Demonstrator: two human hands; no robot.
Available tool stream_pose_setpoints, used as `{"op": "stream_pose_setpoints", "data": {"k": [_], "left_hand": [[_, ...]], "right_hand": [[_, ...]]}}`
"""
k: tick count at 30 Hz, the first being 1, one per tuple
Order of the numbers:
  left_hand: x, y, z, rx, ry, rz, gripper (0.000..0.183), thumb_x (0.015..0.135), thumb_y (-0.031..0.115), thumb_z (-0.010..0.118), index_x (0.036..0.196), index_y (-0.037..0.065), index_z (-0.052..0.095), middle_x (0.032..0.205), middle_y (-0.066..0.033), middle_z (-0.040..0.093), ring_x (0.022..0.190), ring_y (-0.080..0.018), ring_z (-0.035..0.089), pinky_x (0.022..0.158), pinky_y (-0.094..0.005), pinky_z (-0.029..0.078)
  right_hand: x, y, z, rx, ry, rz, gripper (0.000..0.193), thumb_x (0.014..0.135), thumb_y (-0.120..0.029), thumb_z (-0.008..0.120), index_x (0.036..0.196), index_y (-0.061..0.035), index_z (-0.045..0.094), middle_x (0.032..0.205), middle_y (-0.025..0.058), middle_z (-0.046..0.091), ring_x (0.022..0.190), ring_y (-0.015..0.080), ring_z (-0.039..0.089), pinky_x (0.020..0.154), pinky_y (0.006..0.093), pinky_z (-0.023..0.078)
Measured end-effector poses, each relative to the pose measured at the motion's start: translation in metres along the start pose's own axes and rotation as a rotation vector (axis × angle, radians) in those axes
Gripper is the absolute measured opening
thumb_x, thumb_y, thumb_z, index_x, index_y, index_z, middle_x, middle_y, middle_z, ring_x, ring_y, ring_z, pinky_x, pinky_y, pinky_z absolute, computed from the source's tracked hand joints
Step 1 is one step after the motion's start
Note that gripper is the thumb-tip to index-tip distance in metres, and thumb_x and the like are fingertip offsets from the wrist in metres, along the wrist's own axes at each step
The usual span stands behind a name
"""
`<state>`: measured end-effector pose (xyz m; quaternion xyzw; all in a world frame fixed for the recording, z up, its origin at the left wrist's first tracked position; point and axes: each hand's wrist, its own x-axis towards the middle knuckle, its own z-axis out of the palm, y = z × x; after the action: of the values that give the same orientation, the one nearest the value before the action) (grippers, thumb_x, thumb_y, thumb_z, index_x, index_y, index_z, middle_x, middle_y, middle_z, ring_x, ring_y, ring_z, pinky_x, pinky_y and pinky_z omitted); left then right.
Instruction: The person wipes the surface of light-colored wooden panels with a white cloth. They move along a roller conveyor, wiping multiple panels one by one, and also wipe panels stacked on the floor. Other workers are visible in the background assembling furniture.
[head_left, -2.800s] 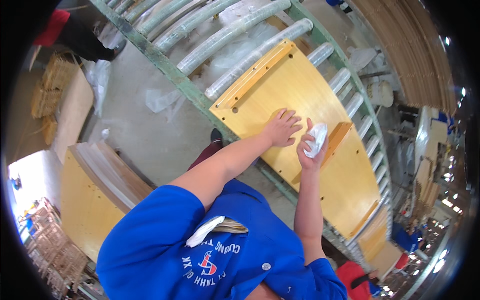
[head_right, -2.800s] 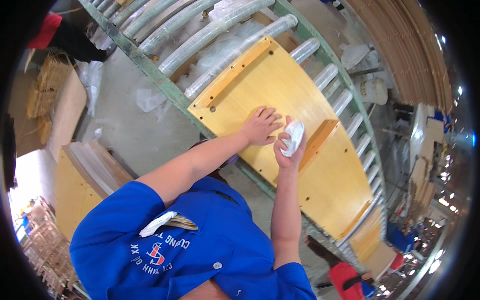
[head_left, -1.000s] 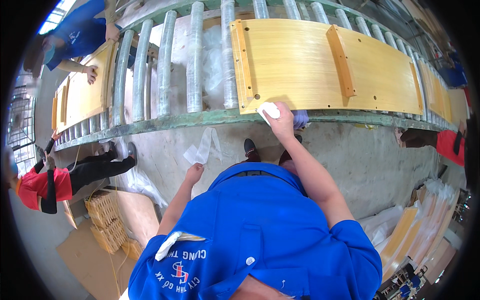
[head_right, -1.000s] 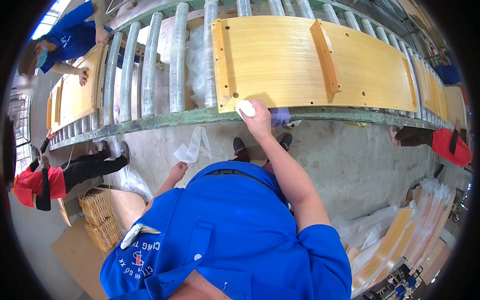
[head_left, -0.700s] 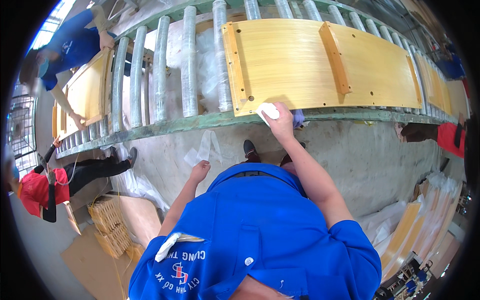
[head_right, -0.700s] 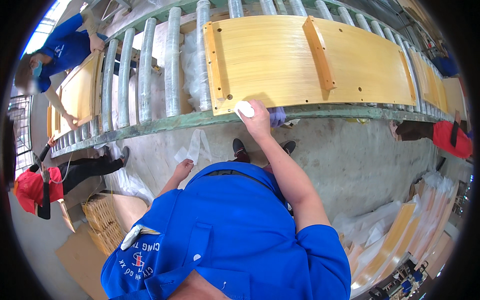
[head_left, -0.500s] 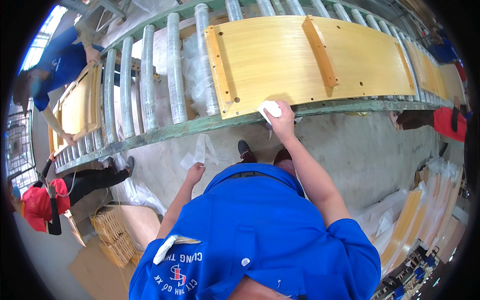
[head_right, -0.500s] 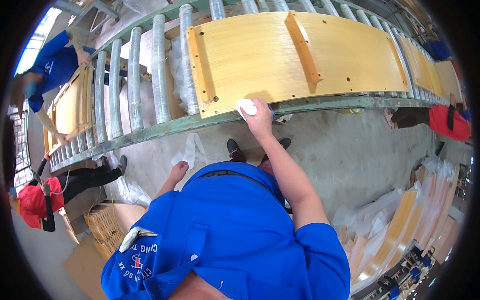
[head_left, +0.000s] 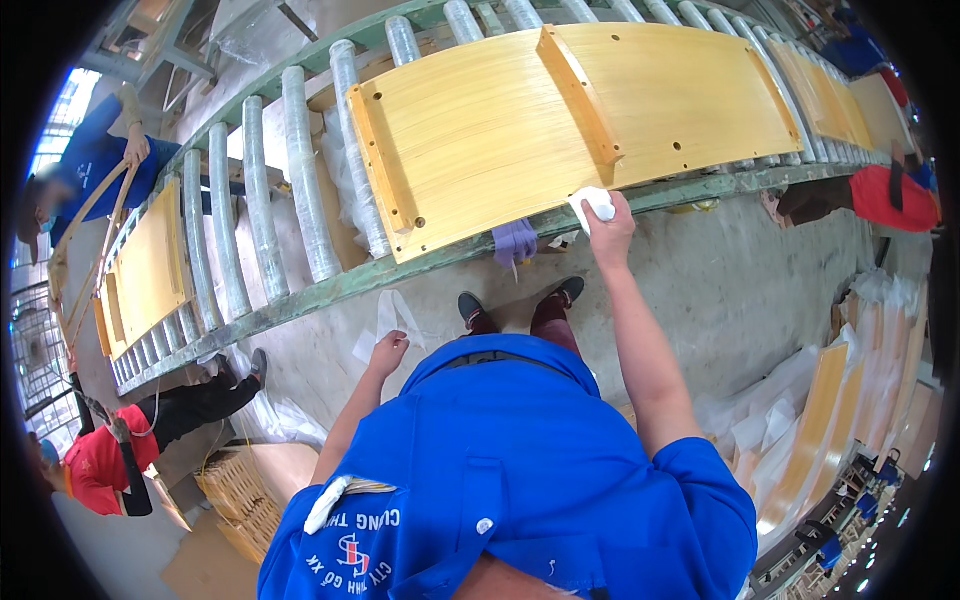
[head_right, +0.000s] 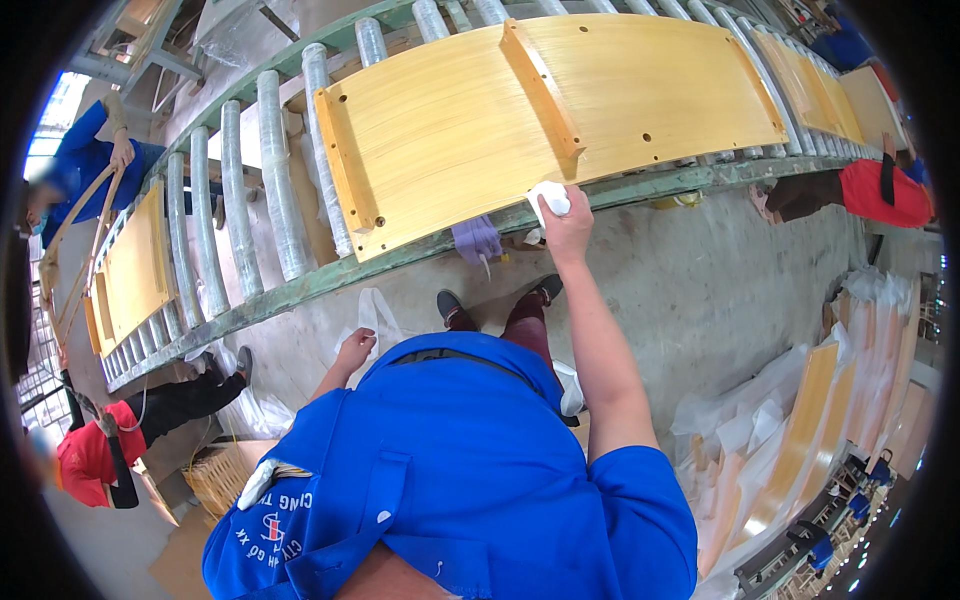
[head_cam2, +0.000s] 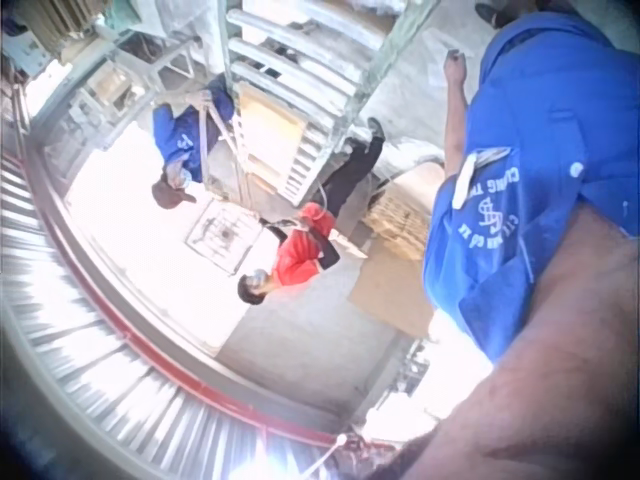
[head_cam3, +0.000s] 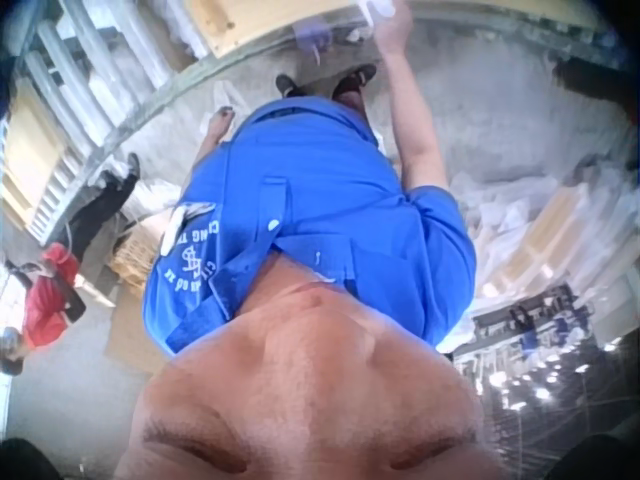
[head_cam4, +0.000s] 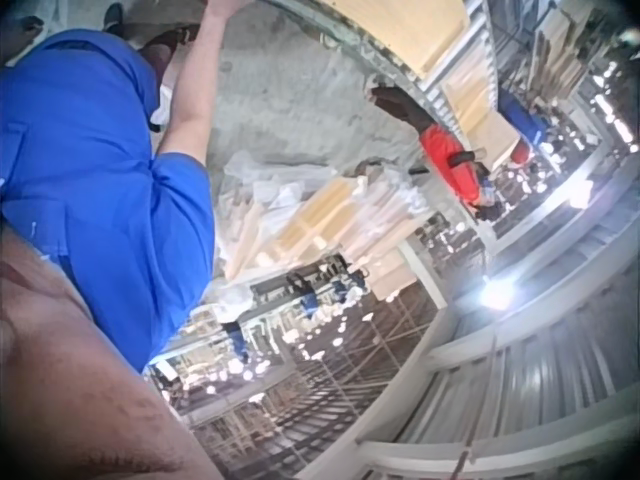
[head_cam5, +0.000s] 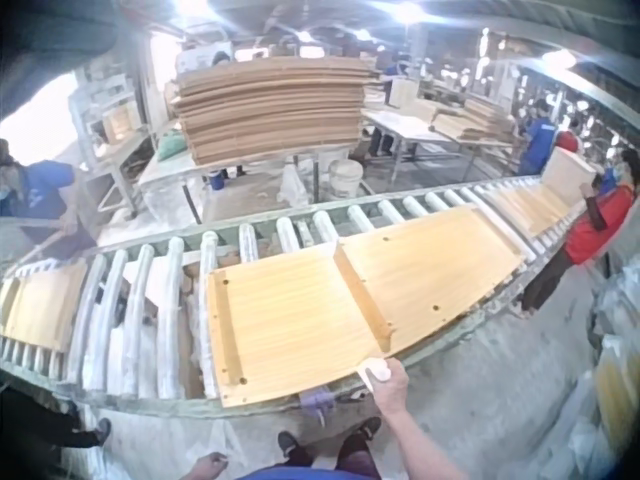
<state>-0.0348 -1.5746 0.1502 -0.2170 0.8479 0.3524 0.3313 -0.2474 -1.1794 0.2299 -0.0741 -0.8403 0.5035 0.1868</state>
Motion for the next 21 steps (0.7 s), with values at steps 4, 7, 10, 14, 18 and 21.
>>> {"op": "stream_pose_setpoints", "data": {"k": [4, 7, 10, 14, 18, 21], "left_hand": [[0.002, 0.012, 0.004, 0.006, -0.003, 0.006, 0.039, 0.083, 0.034, 0.055, 0.11, 0.006, 0.06, 0.103, -0.0184, 0.065, 0.1, -0.0316, 0.061, 0.087, -0.0372, 0.047], [0.003, 0.021, 0.006, 0.051, -0.016, -0.012, 0.039, 0.083, 0.034, 0.055, 0.11, 0.006, 0.06, 0.103, -0.0178, 0.065, 0.099, -0.0314, 0.061, 0.087, -0.0369, 0.047], [0.002, 0.029, 0.008, 0.075, -0.029, -0.016, 0.039, 0.082, 0.033, 0.055, 0.11, 0.006, 0.06, 0.103, -0.0172, 0.064, 0.099, -0.0312, 0.061, 0.087, -0.0369, 0.046], [0.0, 0.036, 0.012, 0.063, -0.019, -0.01, 0.039, 0.082, 0.033, 0.055, 0.109, 0.006, 0.06, 0.103, -0.017, 0.065, 0.099, -0.0311, 0.061, 0.087, -0.0371, 0.046], [0.004, 0.05, 0.017, 0.062, -0.025, -0.023, 0.039, 0.082, 0.033, 0.055, 0.11, 0.006, 0.059, 0.102, -0.0174, 0.065, 0.1, -0.031, 0.061, 0.087, -0.0372, 0.046], [0.007, 0.063, 0.022, 0.059, -0.034, -0.024, 0.039, 0.082, 0.032, 0.055, 0.11, 0.006, 0.059, 0.102, -0.0178, 0.065, 0.1, -0.0312, 0.061, 0.088, -0.0374, 0.046]], "right_hand": [[0.006, 0.003, -0.006, -0.035, 0.006, -0.011, 0.027, 0.072, -0.011, 0.074, 0.092, -0.0021, 0.058, 0.085, 0.0128, 0.058, 0.08, 0.0291, 0.058, 0.071, 0.0353, 0.046], [0.009, 0.006, -0.008, -0.068, 0.0, -0.029, 0.027, 0.071, -0.012, 0.074, 0.09, -0.0024, 0.058, 0.083, 0.0127, 0.057, 0.078, 0.03, 0.057, 0.07, 0.0359, 0.046], [0.013, 0.01, -0.011, -0.061, -0.028, -0.031, 0.026, 0.071, -0.012, 0.074, 0.088, -0.0024, 0.057, 0.082, 0.0126, 0.056, 0.078, 0.0305, 0.056, 0.069, 0.0362, 0.045], [0.017, 0.011, -0.013, -0.042, -0.072, -0.011, 0.025, 0.071, -0.012, 0.074, 0.087, -0.0023, 0.057, 0.082, 0.0127, 0.056, 0.078, 0.0306, 0.056, 0.069, 0.0366, 0.045], [0.029, 0.021, -0.024, -0.061, -0.051, -0.009, 0.026, 0.07, -0.012, 0.074, 0.087, -0.0023, 0.057, 0.082, 0.0132, 0.056, 0.078, 0.0311, 0.057, 0.069, 0.0369, 0.045], [0.044, 0.032, -0.038, -0.073, 0.01, -0.025, 0.027, 0.07, -0.012, 0.074, 0.088, -0.0022, 0.057, 0.082, 0.0136, 0.057, 0.078, 0.0319, 0.057, 0.069, 0.0375, 0.046]]}}
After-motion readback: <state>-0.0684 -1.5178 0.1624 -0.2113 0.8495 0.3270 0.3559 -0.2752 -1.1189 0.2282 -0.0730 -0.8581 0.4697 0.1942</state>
